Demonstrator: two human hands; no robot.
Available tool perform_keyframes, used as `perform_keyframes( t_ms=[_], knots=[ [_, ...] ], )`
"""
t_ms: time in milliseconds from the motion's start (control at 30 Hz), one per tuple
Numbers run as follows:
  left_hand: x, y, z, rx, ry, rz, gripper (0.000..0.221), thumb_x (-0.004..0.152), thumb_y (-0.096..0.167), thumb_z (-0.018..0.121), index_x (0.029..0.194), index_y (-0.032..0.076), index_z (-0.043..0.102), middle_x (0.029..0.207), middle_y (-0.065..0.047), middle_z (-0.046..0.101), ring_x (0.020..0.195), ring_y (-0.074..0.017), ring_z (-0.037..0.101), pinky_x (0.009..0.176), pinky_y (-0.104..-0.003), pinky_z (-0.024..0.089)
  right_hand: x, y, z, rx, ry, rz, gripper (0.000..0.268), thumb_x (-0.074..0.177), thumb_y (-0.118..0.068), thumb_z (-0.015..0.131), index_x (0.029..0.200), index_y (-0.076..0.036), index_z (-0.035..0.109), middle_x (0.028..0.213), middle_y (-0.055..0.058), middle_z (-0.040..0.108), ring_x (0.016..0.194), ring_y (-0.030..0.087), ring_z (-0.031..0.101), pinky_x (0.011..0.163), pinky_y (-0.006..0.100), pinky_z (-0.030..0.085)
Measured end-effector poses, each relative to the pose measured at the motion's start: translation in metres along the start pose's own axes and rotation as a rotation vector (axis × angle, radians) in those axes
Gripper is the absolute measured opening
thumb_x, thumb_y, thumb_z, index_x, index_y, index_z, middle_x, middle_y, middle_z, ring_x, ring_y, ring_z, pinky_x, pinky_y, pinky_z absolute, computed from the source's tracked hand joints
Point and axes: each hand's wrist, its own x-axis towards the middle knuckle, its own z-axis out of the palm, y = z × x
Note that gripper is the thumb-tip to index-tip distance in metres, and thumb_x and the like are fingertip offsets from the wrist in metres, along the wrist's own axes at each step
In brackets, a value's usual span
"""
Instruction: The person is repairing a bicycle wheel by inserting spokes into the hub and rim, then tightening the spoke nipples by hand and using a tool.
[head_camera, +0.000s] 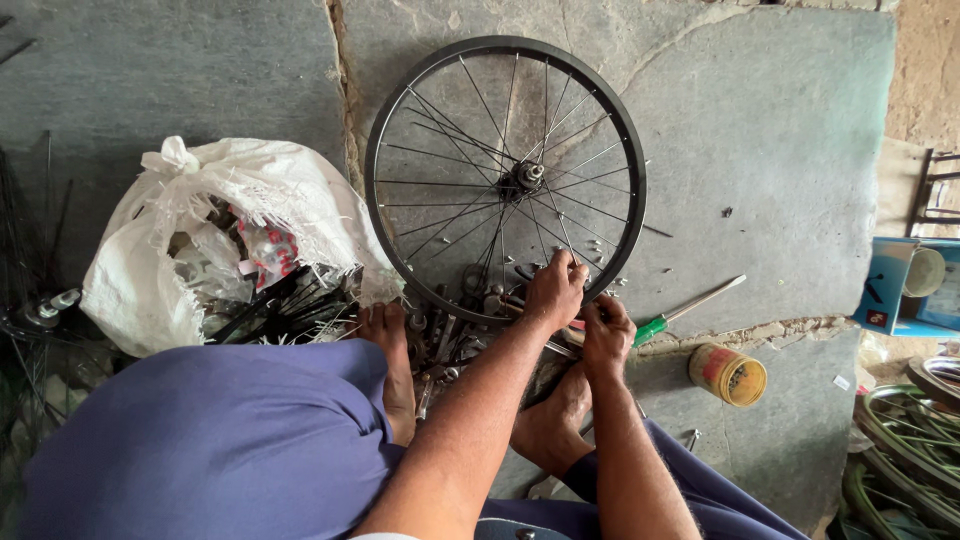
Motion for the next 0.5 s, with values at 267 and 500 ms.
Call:
perform_keyframes(
  t_ms=[267, 500],
  knots=[
    [0.000, -0.001, 0.002, -0.024, 0.009, -0.004, 0.036, 0.102, 0.043, 0.052, 0.114, 0.009, 0.055, 0.097, -0.020, 0.075, 0.097, -0.0423, 0.070, 0.084, -0.054, 0.053, 0.000, 0.003, -0.001, -0.052, 0.002, 0.005, 0.017, 0.095, -0.002, 0.066, 0.110, 0.001, 0.072, 0.091, 0.001, 0.073, 0.080, 0.008, 0.065, 0.074, 0.023, 0.054],
    [-0.001, 0.005, -0.002, -0.053, -0.041, -0.051, 0.039, 0.104, 0.045, 0.047, 0.113, 0.009, 0.054, 0.097, -0.017, 0.074, 0.093, -0.0371, 0.073, 0.082, -0.051, 0.055, -0.001, -0.013, 0.001, -0.156, 0.039, 0.049, 0.015, 0.091, -0.002, 0.070, 0.106, 0.002, 0.072, 0.087, 0.001, 0.069, 0.077, 0.010, 0.060, 0.070, 0.026, 0.051]
  ],
)
